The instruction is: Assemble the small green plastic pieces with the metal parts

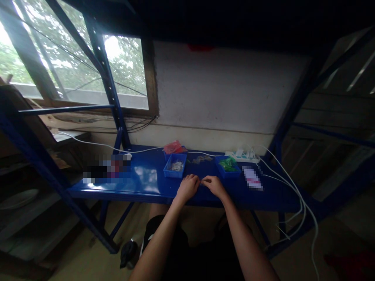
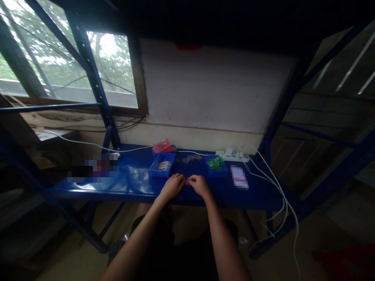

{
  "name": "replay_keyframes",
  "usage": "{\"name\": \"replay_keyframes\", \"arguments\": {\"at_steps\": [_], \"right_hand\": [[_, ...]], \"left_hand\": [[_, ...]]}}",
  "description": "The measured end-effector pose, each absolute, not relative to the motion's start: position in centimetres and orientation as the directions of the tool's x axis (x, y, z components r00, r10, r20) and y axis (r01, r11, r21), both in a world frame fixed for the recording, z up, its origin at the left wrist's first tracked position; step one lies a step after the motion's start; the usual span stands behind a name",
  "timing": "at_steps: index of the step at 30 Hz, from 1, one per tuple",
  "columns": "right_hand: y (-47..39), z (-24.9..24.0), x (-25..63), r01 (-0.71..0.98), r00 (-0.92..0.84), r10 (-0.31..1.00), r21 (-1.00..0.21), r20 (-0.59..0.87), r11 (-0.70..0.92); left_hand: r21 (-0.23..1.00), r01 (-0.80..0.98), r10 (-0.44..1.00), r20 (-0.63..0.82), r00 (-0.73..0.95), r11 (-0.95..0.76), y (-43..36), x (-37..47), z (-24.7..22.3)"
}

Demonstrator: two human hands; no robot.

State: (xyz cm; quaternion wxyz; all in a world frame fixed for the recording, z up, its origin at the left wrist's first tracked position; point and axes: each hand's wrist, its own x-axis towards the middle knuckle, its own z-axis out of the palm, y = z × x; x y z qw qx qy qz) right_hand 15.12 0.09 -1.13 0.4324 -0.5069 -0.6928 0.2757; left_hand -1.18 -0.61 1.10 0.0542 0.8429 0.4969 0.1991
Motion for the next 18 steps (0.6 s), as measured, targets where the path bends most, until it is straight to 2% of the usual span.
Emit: {"name": "replay_keyframes", "arguments": {"at_steps": [5,10,18], "right_hand": [[-0.24,-0.9,15.08,0.494,-0.104,0.946,-0.809,0.308,0.318],[-0.26,-0.64,15.09,0.436,-0.116,0.938,-0.832,0.327,0.344],[0.43,-1.31,15.5,0.391,-0.034,0.947,-0.868,0.319,0.306]], "left_hand": [[0.291,0.811,0.856,0.28,0.435,-0.507,-0.58,-1.19,1.03],[0.277,0.821,0.859,0.285,0.426,-0.499,-0.37,-1.1,0.82],[0.261,0.841,0.871,0.282,0.403,-0.474,-0.36,-0.98,0.88]]}}
